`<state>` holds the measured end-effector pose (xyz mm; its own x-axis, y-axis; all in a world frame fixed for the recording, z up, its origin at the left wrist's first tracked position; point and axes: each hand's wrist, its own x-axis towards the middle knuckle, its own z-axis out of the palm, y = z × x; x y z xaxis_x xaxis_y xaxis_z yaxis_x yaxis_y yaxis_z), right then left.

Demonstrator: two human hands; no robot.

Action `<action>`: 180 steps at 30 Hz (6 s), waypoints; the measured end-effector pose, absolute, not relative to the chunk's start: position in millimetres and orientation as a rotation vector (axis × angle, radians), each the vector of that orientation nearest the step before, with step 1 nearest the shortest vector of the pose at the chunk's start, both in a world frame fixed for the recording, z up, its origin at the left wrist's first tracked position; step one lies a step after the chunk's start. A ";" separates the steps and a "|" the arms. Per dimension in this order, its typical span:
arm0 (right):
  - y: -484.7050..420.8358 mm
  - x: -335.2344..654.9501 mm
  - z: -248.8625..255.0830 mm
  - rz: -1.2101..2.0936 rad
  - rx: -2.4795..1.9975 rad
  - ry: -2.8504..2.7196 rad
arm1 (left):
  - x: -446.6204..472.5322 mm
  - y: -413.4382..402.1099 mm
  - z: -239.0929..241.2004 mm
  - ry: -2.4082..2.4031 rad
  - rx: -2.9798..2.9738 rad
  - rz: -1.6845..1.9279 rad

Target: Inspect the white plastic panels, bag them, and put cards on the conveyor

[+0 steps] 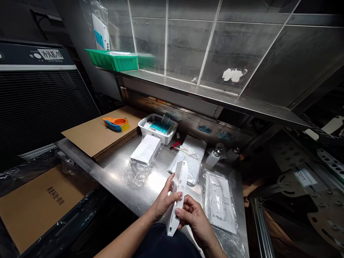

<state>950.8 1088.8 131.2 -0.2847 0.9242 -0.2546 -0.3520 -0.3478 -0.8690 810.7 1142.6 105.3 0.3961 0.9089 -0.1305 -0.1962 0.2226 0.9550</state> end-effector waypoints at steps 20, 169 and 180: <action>1148.7 978.2 164.9 1.325 -1.244 -1.089 | 811.0 1133.9 101.1 0.852 1.153 0.837; 1247.4 1009.8 47.9 0.661 -1.909 -2.265 | 784.2 1116.7 109.9 0.613 0.177 0.740; 1267.0 1040.2 40.4 1.121 -1.486 -1.190 | 831.6 1181.8 95.1 0.888 0.619 0.708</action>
<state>1040.2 1267.0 40.4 0.1259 0.9857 -0.1122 0.1703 -0.1329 -0.9764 831.6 1181.8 95.1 0.4400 0.7650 -0.4703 -0.2881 0.6163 0.7329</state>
